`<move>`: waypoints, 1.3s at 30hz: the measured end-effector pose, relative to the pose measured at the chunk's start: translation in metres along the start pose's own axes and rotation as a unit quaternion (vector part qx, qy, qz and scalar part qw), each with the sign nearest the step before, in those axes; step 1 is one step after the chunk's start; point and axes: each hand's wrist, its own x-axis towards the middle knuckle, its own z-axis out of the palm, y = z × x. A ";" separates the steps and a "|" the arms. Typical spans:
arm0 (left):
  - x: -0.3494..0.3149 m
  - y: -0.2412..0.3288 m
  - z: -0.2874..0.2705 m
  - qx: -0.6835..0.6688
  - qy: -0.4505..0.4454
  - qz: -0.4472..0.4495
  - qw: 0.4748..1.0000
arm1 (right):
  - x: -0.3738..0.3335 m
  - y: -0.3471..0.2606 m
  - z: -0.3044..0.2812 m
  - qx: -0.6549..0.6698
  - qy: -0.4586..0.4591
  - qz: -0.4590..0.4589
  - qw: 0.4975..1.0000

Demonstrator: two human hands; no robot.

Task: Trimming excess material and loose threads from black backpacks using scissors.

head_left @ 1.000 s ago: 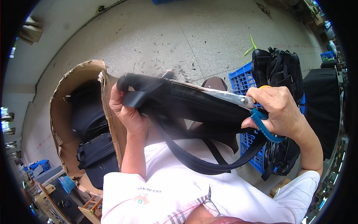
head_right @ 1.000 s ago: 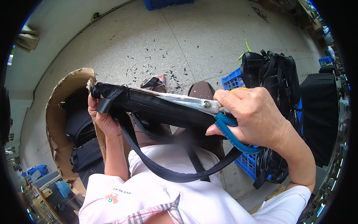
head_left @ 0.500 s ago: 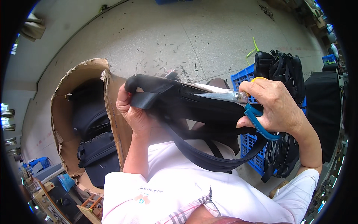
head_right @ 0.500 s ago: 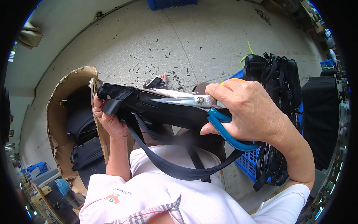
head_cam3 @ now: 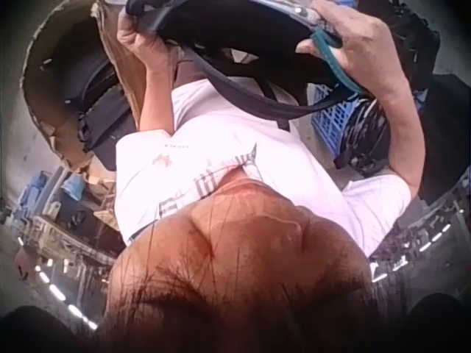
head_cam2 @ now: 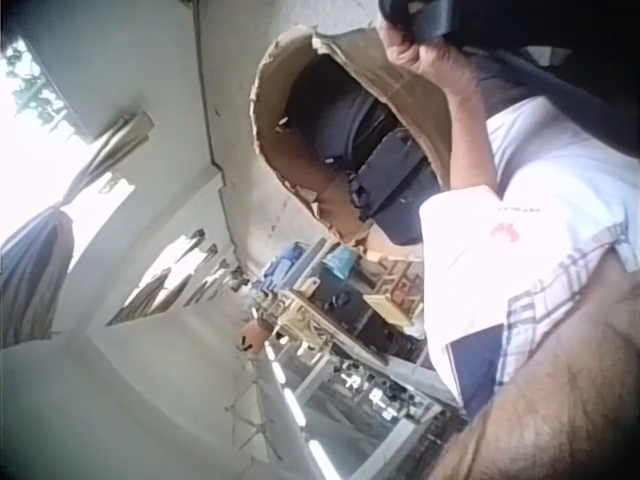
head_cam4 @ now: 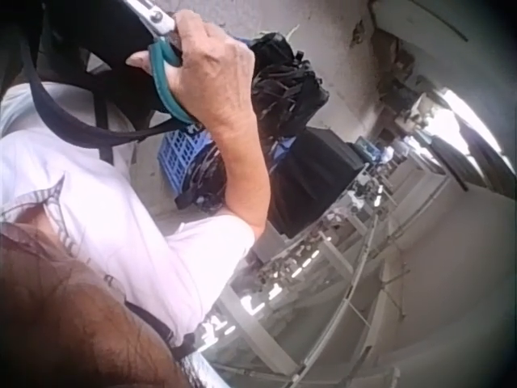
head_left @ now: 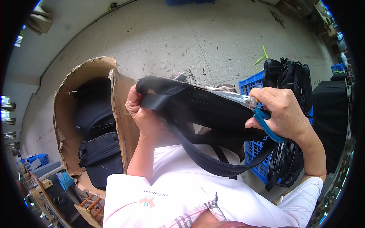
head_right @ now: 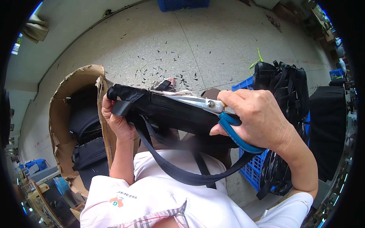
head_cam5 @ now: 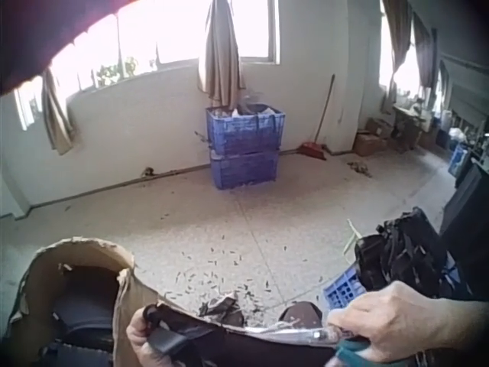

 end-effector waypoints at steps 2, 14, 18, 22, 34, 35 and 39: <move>-0.003 0.000 0.001 0.029 0.002 0.020 0.999 | 0.005 -0.002 0.000 -0.009 0.003 -0.010 1.000; -0.005 -0.003 -0.008 0.037 0.022 0.010 0.999 | 0.013 0.000 0.010 0.033 -0.009 -0.023 0.999; 0.000 0.001 -0.005 0.040 0.006 0.016 0.999 | 0.014 0.006 0.010 0.159 0.026 0.016 0.987; 0.004 -0.003 -0.009 0.045 0.005 0.005 0.999 | 0.007 0.027 0.004 0.315 0.014 0.138 0.939; 0.001 -0.002 0.002 0.048 0.003 -0.013 0.999 | 0.000 0.029 -0.009 0.192 0.042 0.082 0.977; 0.002 -0.003 0.007 0.042 -0.012 -0.003 0.999 | 0.001 0.027 -0.006 0.190 0.045 0.052 0.979; 0.002 -0.002 0.010 0.010 -0.037 0.005 0.999 | 0.024 0.010 -0.006 0.147 -0.018 0.023 0.989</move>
